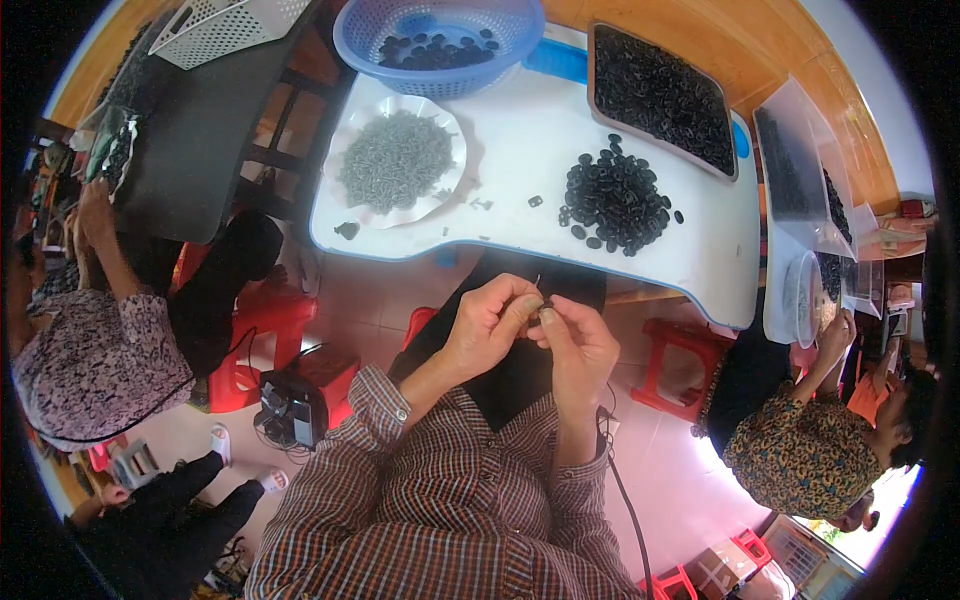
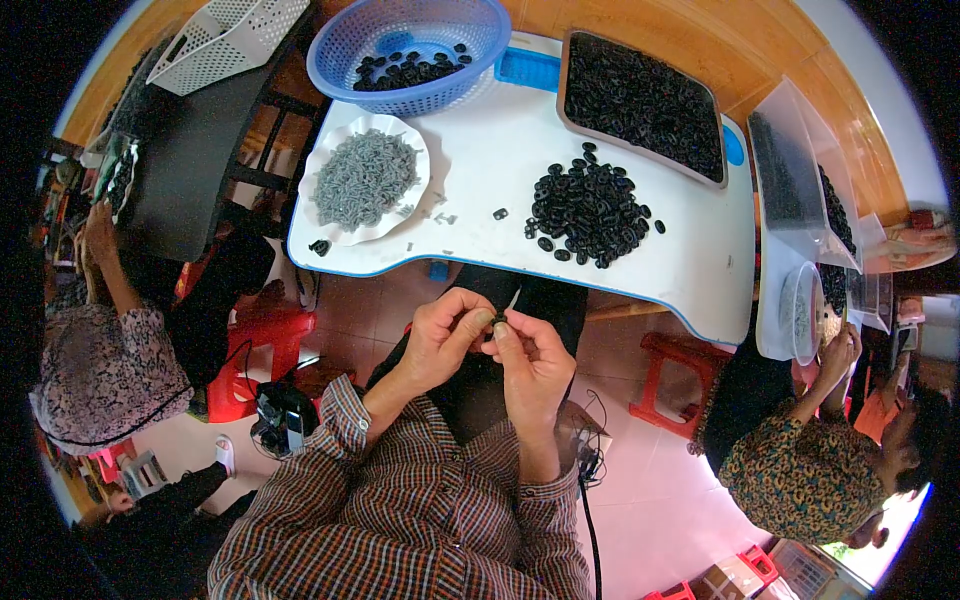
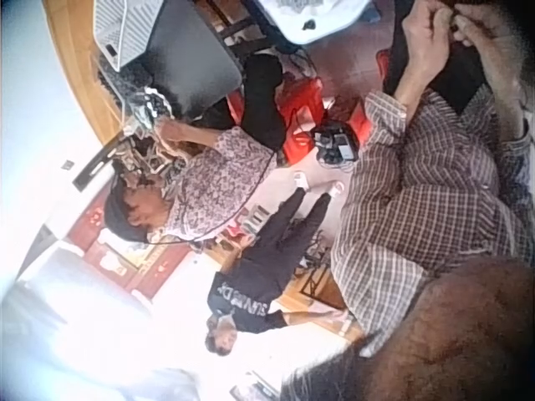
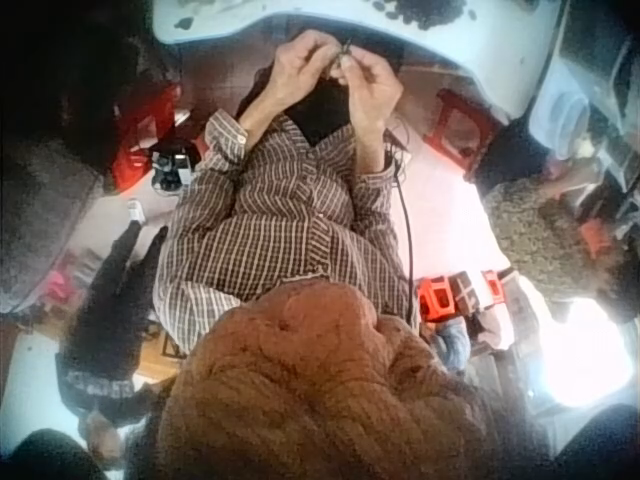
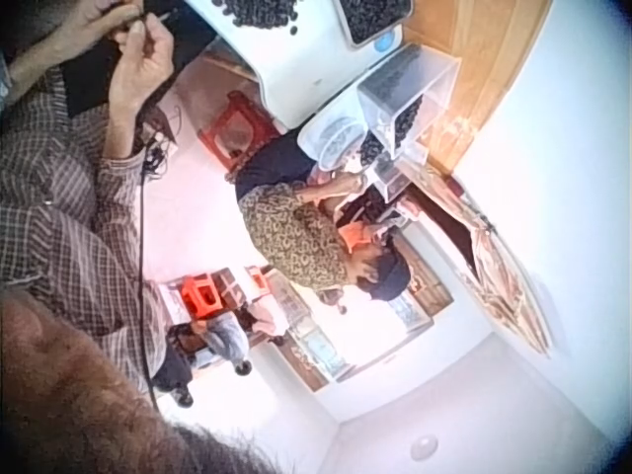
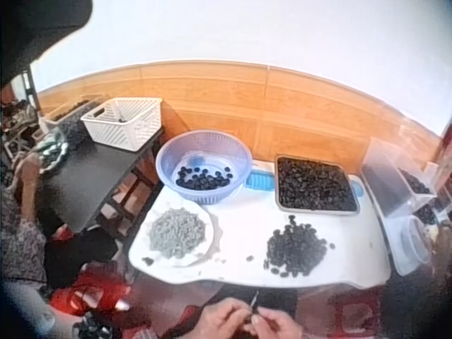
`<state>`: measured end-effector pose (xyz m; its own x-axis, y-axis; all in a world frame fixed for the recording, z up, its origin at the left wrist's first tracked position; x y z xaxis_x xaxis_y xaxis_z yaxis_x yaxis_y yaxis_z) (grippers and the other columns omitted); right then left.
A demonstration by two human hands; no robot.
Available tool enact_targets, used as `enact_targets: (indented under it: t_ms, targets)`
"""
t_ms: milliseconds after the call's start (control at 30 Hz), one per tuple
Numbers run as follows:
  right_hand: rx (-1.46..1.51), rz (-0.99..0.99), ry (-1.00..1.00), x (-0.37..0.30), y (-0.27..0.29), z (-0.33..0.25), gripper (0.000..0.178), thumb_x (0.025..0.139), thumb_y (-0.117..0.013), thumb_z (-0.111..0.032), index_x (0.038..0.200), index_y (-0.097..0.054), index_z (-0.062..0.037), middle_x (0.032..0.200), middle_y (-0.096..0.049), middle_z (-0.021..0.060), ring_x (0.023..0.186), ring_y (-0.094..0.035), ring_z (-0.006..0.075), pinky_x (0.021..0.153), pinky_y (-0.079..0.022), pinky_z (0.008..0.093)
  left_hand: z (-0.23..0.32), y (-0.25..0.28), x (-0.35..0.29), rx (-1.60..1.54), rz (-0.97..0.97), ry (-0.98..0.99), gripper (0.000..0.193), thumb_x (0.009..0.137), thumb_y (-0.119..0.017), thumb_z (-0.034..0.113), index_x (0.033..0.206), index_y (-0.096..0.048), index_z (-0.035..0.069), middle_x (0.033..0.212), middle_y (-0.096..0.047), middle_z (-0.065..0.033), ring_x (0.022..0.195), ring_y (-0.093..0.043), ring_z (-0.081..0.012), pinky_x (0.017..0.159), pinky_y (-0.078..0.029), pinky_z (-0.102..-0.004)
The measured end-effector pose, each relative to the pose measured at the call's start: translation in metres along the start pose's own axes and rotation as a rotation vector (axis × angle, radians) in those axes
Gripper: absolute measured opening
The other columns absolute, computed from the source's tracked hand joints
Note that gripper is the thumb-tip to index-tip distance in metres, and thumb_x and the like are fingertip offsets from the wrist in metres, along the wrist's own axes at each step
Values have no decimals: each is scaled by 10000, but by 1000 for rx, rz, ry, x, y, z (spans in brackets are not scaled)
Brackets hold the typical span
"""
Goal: The person sorts small black plastic or rubber rings by hand at a production table, placing them into sorting trays, plastic bins, and white bowls.
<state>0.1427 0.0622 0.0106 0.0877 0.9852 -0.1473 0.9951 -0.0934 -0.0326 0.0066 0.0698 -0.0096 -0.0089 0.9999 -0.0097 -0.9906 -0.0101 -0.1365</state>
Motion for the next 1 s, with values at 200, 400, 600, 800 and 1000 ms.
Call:
enact_targets:
  t_ms: [200, 400, 600, 800, 1000]
  targets:
    - [-66, 20, 68, -1, -2, -4, 138, 850, -644, 30, 987, -632, 40, 860, -653, 72, 672, -650, 108, 579, -521, 203, 4, 0, 0, 44, 20, -15, 97, 929, -556, 61, 903, -588, -27, 715, -595, -50, 581, -555, -70, 527, -463, -214]
    - [-186, 50, 245, -3, -1, -8, 111, 841, -632, 62, 951, -631, 48, 842, -643, 83, 648, -638, 107, 569, -524, 213, 4, -2, 1, 149, 30, -82, 102, 929, -553, 63, 884, -592, -20, 702, -590, -47, 598, -562, -70, 534, -468, -219]
    - [-74, 70, 127, 0, 2, -7, 140, 864, -610, 48, 1003, -620, 54, 866, -650, 83, 682, -630, 101, 610, -530, 216, -6, -10, 0, -99, -5, 56, 121, 960, -522, 94, 943, -584, -9, 720, -585, -16, 598, -540, -55, 527, -451, -200]
    - [4, 55, 59, 3, 9, 4, 182, 876, -604, 35, 1056, -616, 56, 870, -647, 70, 719, -620, 90, 644, -528, 213, -10, -12, 1, -209, -35, 133, 140, 971, -509, 114, 993, -564, -13, 757, -586, -19, 594, -524, -49, 544, -452, -191]
    - [-9, 20, 24, 6, 10, 7, 166, 874, -614, 20, 1036, -629, 52, 859, -648, 69, 692, -605, 85, 638, -516, 206, -13, -14, 2, -160, -49, 115, 137, 966, -521, 117, 977, -564, -12, 751, -584, -19, 591, -521, -51, 534, -447, -194]
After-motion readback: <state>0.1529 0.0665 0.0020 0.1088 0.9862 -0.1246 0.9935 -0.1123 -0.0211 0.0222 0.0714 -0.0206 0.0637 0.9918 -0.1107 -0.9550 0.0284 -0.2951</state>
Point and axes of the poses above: each hand's wrist, its own x-axis towards the middle knuckle, its own y-axis out of the back of the hand, z = x × y, the point moved 7 cm from there along x, towards the middle knuckle
